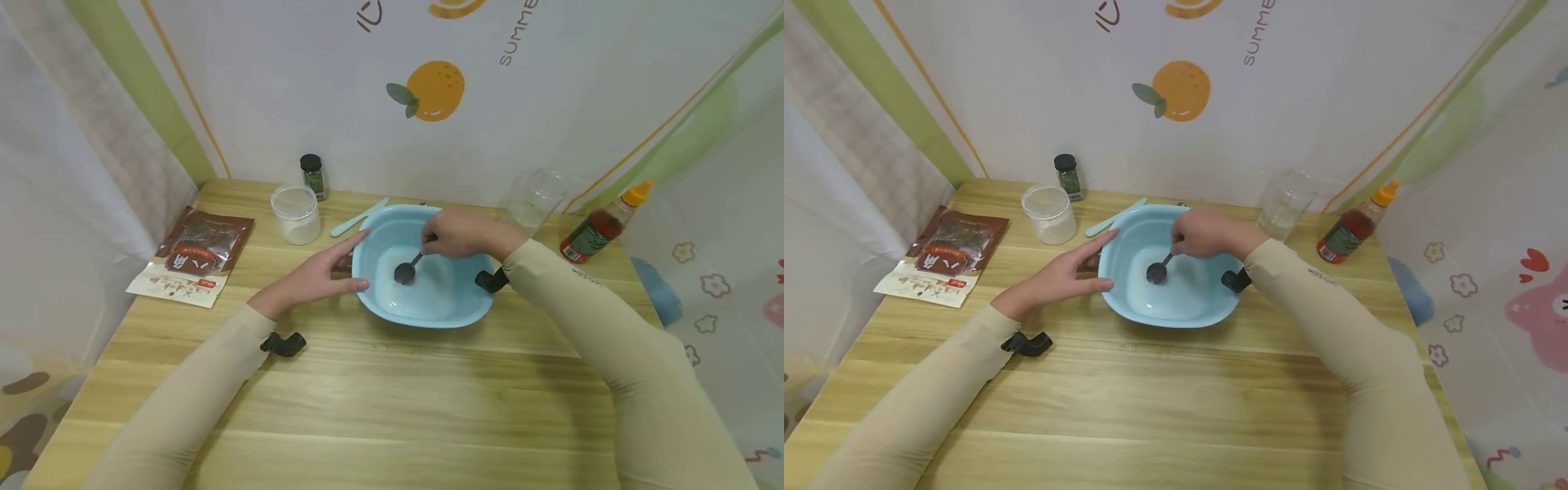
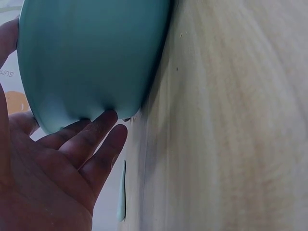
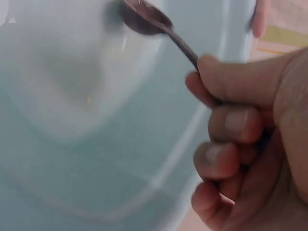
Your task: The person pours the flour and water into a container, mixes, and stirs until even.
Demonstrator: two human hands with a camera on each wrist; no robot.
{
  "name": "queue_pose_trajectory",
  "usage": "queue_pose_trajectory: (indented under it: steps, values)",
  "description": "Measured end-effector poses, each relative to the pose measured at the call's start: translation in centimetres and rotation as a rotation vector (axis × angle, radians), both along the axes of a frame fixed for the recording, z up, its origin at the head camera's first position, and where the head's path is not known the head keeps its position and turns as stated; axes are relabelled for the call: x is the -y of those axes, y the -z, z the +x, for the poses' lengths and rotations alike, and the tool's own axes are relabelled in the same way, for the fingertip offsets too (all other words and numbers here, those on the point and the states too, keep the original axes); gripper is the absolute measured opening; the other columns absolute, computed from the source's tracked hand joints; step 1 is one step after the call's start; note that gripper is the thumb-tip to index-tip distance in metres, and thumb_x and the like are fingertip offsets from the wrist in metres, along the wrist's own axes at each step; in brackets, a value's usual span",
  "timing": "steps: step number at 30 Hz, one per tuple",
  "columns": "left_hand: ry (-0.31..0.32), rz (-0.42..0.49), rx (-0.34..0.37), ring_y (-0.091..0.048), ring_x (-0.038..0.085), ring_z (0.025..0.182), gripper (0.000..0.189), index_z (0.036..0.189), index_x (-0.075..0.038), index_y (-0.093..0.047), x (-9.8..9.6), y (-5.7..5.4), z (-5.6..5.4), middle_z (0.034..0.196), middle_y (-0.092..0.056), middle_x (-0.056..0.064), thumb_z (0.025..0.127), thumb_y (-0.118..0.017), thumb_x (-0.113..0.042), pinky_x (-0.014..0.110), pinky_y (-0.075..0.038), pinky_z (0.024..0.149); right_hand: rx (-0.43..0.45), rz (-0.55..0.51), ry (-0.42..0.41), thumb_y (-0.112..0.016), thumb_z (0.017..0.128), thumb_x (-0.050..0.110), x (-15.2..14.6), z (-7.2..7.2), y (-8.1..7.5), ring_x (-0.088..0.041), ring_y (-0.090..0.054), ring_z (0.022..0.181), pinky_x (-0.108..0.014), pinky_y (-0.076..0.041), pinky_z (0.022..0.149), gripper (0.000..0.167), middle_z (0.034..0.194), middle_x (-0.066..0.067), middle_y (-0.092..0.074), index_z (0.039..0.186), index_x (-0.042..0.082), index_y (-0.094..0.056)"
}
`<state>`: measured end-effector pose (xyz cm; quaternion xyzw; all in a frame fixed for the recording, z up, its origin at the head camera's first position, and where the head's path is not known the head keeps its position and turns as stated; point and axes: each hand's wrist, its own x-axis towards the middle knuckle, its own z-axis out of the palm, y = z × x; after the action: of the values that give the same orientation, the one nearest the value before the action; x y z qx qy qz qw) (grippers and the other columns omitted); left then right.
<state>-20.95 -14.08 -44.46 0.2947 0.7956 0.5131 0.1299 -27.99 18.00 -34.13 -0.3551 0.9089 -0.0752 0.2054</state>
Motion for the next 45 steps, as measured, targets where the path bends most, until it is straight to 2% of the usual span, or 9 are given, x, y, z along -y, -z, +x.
queue_pose_trajectory:
  steps: [7,11,17,21,26,30,33,40,45]
  values:
    - [0.01,0.015,0.013,-0.063,0.038,0.143,0.103,0.181,-0.025,-0.019,0.0,0.2,0.0,0.17,-0.049,0.019,0.102,-0.085,-0.027,0.057,-0.052,0.119,-0.169,0.064,0.107,-0.069,0.106,0.017,-1.5,-0.6,-0.3,-0.022,-0.063,0.075,-0.04,-0.054,0.069,0.021,0.087,-0.003,-0.074,0.094,0.007,-0.083]
    - [0.008,0.014,0.014,-0.065,0.037,0.141,0.102,0.181,-0.024,-0.02,-0.1,0.1,-0.1,0.168,-0.051,0.019,0.102,-0.085,-0.027,0.057,-0.052,0.118,-0.098,0.11,0.067,-0.07,0.106,0.017,-2.1,-0.2,-1.1,-0.021,-0.062,0.077,-0.04,-0.054,0.072,0.019,0.088,-0.002,-0.074,0.097,0.008,-0.084]
    - [0.011,0.019,0.015,-0.066,0.036,0.14,0.103,0.181,-0.023,-0.019,0.0,0.2,0.0,0.167,-0.053,0.019,0.102,-0.085,-0.025,0.057,-0.05,0.12,0.036,0.081,-0.041,-0.073,0.108,0.022,-0.9,0.5,-0.4,-0.018,-0.062,0.081,-0.038,-0.054,0.076,0.017,0.091,0.0,-0.076,0.101,0.012,-0.084]
    - [0.013,0.013,0.006,-0.065,0.035,0.141,0.103,0.181,-0.024,-0.019,-0.2,0.2,-0.1,0.167,-0.052,0.018,0.102,-0.085,-0.027,0.057,-0.049,0.121,0.004,0.024,-0.015,-0.071,0.11,0.022,-0.2,0.2,0.0,-0.019,-0.062,0.08,-0.038,-0.054,0.075,0.02,0.092,-0.004,-0.076,0.102,0.008,-0.083]
    - [0.011,0.005,-0.001,-0.064,0.037,0.142,0.102,0.18,-0.024,-0.02,-0.1,0.1,-0.3,0.168,-0.052,0.018,0.102,-0.085,-0.03,0.057,-0.05,0.12,-0.095,0.08,0.019,-0.072,0.107,0.018,-0.5,-0.4,-0.5,-0.021,-0.062,0.077,-0.039,-0.053,0.073,0.018,0.087,-0.002,-0.074,0.099,0.008,-0.084]
    - [0.012,0.006,0.0,-0.064,0.039,0.142,0.102,0.18,-0.022,-0.02,0.2,0.1,-0.2,0.168,-0.051,0.02,0.102,-0.085,-0.03,0.058,-0.05,0.12,0.001,0.112,-0.04,-0.073,0.107,0.022,-0.4,-0.3,-0.7,-0.019,-0.062,0.079,-0.038,-0.053,0.076,0.017,0.088,0.001,-0.074,0.1,0.01,-0.084]
    - [0.003,0.014,-0.007,-0.065,0.039,0.141,0.103,0.18,-0.02,-0.02,0.3,-0.1,-0.2,0.166,-0.053,0.022,0.102,-0.086,-0.027,0.059,-0.049,0.121,0.064,0.067,-0.065,-0.072,0.11,0.024,0.0,-0.3,-0.5,-0.019,-0.063,0.081,-0.039,-0.054,0.078,0.02,0.092,-0.002,-0.077,0.104,0.009,-0.084]
    - [0.011,0.017,0.015,-0.065,0.037,0.141,0.102,0.18,-0.02,-0.019,0.1,0.1,-0.2,0.165,-0.054,0.022,0.102,-0.085,-0.023,0.059,-0.048,0.122,-0.034,0.059,0.009,-0.071,0.108,0.017,-0.3,-0.7,-0.3,-0.02,-0.062,0.077,-0.039,-0.054,0.074,0.018,0.089,-0.003,-0.075,0.1,0.007,-0.083]
    - [-0.002,0.023,0.012,-0.065,0.036,0.141,0.103,0.18,-0.022,-0.02,0.2,0.1,0.0,0.169,-0.05,0.019,0.102,-0.085,-0.024,0.057,-0.05,0.121,0.018,0.088,-0.052,-0.074,0.107,0.021,-0.2,-0.7,-0.6,-0.019,-0.061,0.079,-0.038,-0.053,0.075,0.017,0.087,0.002,-0.074,0.1,0.01,-0.084]
